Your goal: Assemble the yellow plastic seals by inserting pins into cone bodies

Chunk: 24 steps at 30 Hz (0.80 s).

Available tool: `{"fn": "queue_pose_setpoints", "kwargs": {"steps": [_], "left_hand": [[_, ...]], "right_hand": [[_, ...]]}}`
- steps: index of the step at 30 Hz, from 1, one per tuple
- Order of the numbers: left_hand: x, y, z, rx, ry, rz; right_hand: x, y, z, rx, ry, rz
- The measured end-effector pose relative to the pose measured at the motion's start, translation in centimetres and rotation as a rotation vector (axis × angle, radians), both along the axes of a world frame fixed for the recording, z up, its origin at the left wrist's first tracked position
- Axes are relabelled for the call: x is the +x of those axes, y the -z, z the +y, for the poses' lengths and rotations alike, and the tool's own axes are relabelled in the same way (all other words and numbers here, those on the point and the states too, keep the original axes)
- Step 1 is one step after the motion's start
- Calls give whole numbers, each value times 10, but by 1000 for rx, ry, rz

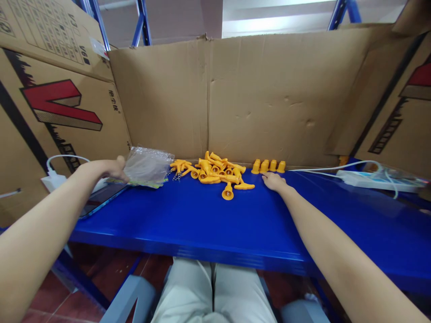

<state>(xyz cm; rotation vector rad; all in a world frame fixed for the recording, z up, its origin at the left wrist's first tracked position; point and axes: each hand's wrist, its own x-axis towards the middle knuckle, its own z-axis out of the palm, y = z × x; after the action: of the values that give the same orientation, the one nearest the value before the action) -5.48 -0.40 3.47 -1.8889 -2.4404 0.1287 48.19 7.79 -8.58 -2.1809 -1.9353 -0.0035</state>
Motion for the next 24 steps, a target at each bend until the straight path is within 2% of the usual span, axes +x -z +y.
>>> {"fn": "queue_pose_setpoints", "kwargs": {"steps": [2,5,7,9,11,13,15,18,24], "left_hand": [[24,-3,1,39,196,14],[57,8,11,22,508,35],[72,21,21,-31,571,34],[79,36,32,-72,522,55],[78,49,43,-107,416,78],[73,59,53,-120,323,65],[67,65,62,-109,283,38],[57,69,73,-75,275,46],[42,67,87,32,238,-25]], "right_hand": [[0,0,0,-1,0,-11],[-1,-1,-1,3,-1,-26],[-3,-3,-3,2,-2,-28],[-4,-5,-5,-3,-6,-29],[-5,-6,-7,-12,-12,-34],[-6,-7,-7,-22,-12,-42],[-6,-7,-7,-29,-8,-47],[-6,-6,-7,-25,-12,-48],[-15,-14,-14,62,-5,-67]]}}
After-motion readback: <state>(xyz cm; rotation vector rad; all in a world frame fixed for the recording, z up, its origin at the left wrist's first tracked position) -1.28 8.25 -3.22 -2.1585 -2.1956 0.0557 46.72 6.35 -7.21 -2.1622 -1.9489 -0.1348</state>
